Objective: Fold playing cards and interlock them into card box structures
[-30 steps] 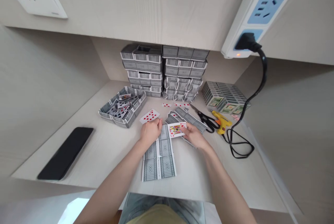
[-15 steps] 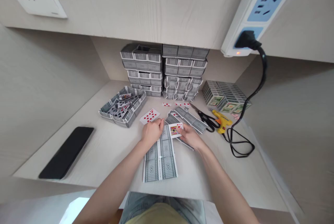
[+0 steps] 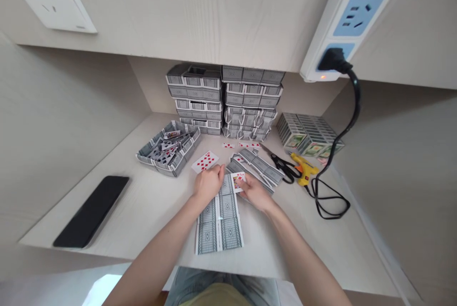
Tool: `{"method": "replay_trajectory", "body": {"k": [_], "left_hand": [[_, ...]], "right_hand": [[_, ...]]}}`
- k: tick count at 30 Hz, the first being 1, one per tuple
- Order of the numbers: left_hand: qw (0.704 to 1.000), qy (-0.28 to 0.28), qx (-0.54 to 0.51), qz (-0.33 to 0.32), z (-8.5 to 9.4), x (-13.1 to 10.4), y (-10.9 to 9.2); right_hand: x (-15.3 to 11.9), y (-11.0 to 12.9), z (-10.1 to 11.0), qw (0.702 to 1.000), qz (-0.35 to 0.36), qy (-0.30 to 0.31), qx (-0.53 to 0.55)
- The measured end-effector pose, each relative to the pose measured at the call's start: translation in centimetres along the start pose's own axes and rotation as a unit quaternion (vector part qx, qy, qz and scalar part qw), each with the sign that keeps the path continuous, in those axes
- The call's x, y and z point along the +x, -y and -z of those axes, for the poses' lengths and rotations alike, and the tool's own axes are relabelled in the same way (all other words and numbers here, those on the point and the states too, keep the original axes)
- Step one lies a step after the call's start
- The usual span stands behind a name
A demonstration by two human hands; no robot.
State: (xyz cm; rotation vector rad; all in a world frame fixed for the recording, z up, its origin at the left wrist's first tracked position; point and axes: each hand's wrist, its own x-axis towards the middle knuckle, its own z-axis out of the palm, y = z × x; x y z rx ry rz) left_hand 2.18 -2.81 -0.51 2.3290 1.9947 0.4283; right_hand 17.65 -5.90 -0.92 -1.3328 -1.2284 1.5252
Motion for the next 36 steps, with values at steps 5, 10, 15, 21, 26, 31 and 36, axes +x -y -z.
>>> {"method": "replay_trajectory", "body": {"k": [5, 10, 15, 21, 26, 31, 36], "left_hand": [[1.0, 0.001, -0.005, 0.002, -0.1, 0.0, 0.1], [1.0, -0.006, -0.019, 0.002, -0.3, 0.0, 0.0], [0.99, -0.082, -0.111, -0.003, 0.1, 0.8, 1.1], [0.986, -0.123, -0.114, 0.019, -0.2, 2.1, 4.1], [0.993, -0.085, -0.07, 0.045, -0.5, 2.2, 4.4], [0.987, -0.119, -0.104, 0.018, 0.5, 1.9, 3.7], [0.949, -0.141, -0.225, -0.169, 1.7, 0.9, 1.9]], "right_hand": [[0.1, -0.5, -0.1, 1.0, 0.024, -0.011, -0.015], [0.2, -0.6, -0.1, 0.998, 0.054, -0.01, -0.044], [0.4, -0.8, -0.2, 0.99, 0.07, -0.057, -0.108], [0.3, -0.5, -0.3, 0.98, 0.041, -0.094, -0.171], [-0.1, 0.2, 0.2, 0.895, 0.122, -0.213, -0.372], [-0.1, 0.5, 0.9, 0.879, 0.131, -0.261, -0.376], [-0.3, 1.2, 0.6, 0.958, 0.148, -0.19, -0.157]]}}
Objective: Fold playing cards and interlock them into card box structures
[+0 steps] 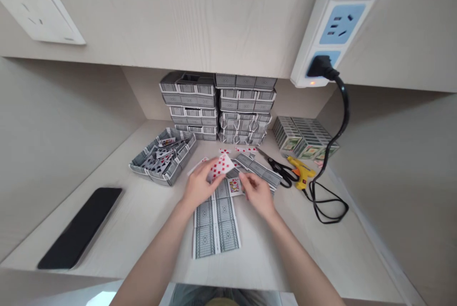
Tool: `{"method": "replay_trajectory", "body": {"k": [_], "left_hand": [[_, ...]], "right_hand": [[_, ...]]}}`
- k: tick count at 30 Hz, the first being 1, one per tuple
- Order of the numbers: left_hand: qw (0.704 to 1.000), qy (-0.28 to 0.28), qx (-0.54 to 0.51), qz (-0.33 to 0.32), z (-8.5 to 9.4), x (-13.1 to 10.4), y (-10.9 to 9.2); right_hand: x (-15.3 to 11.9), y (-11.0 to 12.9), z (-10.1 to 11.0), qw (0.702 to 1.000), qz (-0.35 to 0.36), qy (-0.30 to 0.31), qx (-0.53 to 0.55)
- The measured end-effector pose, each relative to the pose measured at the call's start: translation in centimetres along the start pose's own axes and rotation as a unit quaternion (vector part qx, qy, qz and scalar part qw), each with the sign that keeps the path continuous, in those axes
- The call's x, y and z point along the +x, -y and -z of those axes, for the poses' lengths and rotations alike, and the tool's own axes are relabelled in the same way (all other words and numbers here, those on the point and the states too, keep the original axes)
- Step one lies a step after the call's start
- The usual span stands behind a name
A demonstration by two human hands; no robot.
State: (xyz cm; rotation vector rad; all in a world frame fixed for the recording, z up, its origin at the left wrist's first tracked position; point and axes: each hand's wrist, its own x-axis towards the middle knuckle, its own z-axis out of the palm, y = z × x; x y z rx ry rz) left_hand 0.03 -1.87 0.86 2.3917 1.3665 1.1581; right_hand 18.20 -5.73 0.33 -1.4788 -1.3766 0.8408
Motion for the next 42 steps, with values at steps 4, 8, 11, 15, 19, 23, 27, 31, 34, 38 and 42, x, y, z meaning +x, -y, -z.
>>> {"method": "replay_trajectory", "body": {"k": [4, 8, 11, 15, 19, 23, 27, 31, 34, 38, 42], "left_hand": [[0.99, 0.059, -0.071, -0.103, -0.4, -0.4, -1.7], [0.995, 0.065, -0.045, -0.064, -0.5, -0.4, -1.9], [0.998, 0.046, 0.039, 0.021, -0.8, -0.3, -1.3], [0.988, 0.083, 0.115, 0.052, -1.8, -0.6, -1.1], [0.982, 0.118, 0.138, 0.05, -2.1, -0.8, -1.6], [0.978, 0.144, 0.149, 0.033, -1.8, -0.9, -2.3], [0.974, 0.159, 0.151, 0.053, -1.5, -0.7, -2.5], [0.959, 0.17, 0.17, 0.146, -1.1, -0.3, -1.5], [0.951, 0.159, 0.186, 0.191, -0.6, 0.0, -0.2], [0.952, 0.124, 0.179, 0.215, -0.1, 0.3, 0.9], [0.943, 0.119, 0.193, 0.242, 0.1, 0.6, 1.2]], "right_hand": [[0.1, 0.3, -0.1, 0.984, -0.041, 0.06, 0.16], [0.5, -0.8, 0.3, 0.99, -0.047, 0.007, 0.132], [1.0, -1.6, 0.7, 0.99, -0.063, -0.053, 0.118], [1.4, -1.8, 1.0, 0.982, -0.065, -0.109, 0.14], [1.5, -2.0, 1.2, 0.979, -0.077, -0.122, 0.144], [1.6, -2.1, 1.4, 0.981, -0.078, -0.104, 0.141], [1.6, -2.1, 1.4, 0.981, -0.075, -0.109, 0.142], [1.6, -1.8, 1.4, 0.975, -0.067, -0.115, 0.177], [1.4, -1.3, 1.4, 0.974, -0.062, -0.079, 0.204], [0.8, -0.9, 0.9, 0.981, -0.065, 0.003, 0.185], [0.3, -0.8, 0.3, 0.986, -0.061, 0.058, 0.147]]}}
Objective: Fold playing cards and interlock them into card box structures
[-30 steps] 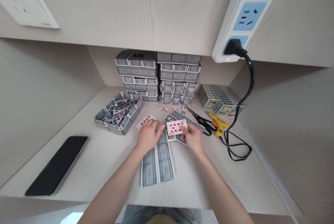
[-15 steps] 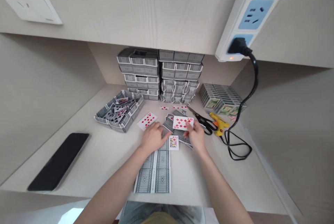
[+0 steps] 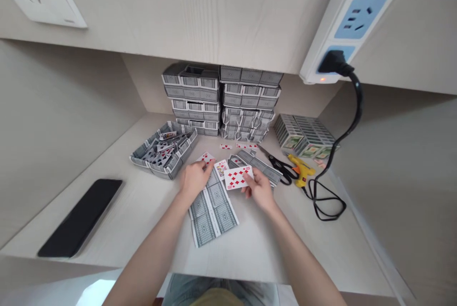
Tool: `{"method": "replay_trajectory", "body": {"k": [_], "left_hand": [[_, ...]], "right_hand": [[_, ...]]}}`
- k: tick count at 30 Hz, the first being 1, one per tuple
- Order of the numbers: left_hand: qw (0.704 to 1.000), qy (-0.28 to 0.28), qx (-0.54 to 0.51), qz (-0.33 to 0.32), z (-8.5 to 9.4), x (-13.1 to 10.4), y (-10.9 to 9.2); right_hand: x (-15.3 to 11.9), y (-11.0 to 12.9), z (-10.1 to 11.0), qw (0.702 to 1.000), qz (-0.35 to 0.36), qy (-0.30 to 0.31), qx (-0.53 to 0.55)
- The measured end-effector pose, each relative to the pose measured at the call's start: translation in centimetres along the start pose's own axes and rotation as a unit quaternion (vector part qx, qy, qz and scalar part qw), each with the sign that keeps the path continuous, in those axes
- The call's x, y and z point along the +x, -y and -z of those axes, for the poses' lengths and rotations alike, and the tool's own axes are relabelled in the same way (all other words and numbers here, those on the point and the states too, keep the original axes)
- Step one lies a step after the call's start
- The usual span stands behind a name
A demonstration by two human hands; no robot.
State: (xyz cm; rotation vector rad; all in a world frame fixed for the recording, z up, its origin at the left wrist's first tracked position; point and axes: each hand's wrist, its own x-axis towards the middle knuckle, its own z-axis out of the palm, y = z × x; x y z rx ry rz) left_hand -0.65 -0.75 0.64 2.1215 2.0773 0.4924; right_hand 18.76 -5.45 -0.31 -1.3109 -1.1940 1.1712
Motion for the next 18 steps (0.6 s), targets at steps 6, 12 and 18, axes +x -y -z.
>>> {"method": "replay_trajectory", "body": {"k": [6, 12, 18], "left_hand": [[0.999, -0.015, 0.013, 0.031, 0.02, 0.25, 0.27], [0.999, -0.019, 0.019, 0.029, -0.34, 0.39, 0.43], [0.999, -0.034, 0.017, 0.027, -0.59, 0.35, 0.57]], "right_hand": [[-0.08, -0.14, -0.26, 0.998, -0.023, 0.066, -0.005], [0.08, -0.15, -0.21, 0.999, -0.019, 0.024, -0.011], [-0.13, -0.17, -0.33, 0.997, -0.02, 0.06, -0.048]]}}
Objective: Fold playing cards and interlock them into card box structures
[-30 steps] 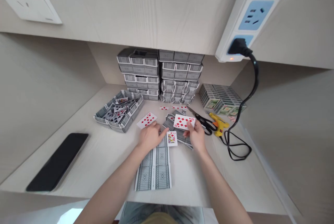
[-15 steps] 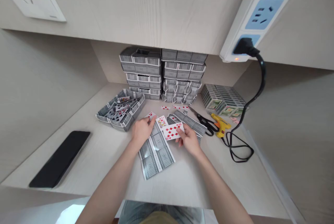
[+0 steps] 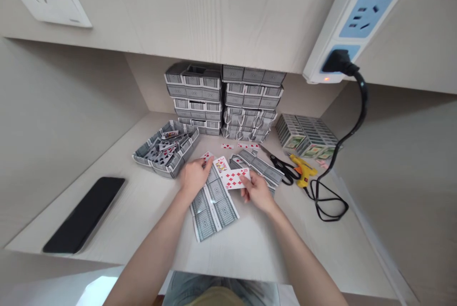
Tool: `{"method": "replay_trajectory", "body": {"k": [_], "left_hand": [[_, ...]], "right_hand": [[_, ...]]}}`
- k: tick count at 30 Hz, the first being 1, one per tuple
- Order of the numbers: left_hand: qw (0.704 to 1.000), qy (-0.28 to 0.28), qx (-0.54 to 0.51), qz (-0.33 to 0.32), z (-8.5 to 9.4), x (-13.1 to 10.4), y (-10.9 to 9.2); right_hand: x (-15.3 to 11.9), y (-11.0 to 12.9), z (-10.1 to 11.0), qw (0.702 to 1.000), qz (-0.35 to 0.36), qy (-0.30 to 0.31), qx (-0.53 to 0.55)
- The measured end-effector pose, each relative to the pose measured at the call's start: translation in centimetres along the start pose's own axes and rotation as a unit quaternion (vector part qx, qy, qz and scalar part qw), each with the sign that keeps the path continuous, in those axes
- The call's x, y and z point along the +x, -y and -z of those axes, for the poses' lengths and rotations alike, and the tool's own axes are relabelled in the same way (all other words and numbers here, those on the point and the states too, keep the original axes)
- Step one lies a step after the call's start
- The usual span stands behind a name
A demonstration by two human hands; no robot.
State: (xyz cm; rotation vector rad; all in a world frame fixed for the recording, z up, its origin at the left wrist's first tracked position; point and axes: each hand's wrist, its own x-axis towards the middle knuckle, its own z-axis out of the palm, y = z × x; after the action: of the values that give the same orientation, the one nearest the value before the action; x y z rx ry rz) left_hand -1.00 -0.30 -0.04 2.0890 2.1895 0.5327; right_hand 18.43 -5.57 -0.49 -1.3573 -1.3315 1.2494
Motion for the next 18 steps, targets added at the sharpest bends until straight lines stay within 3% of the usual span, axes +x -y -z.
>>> {"method": "replay_trajectory", "body": {"k": [8, 18], "left_hand": [[1.0, 0.012, -0.001, 0.013, -0.2, 0.0, -0.2], [0.999, 0.007, -0.035, -0.007, -1.2, -0.1, -0.4]], "right_hand": [[-0.2, 0.3, 1.0, 0.996, -0.018, 0.081, -0.013], [-0.2, -0.1, 2.0, 0.987, -0.114, 0.115, 0.004]]}}
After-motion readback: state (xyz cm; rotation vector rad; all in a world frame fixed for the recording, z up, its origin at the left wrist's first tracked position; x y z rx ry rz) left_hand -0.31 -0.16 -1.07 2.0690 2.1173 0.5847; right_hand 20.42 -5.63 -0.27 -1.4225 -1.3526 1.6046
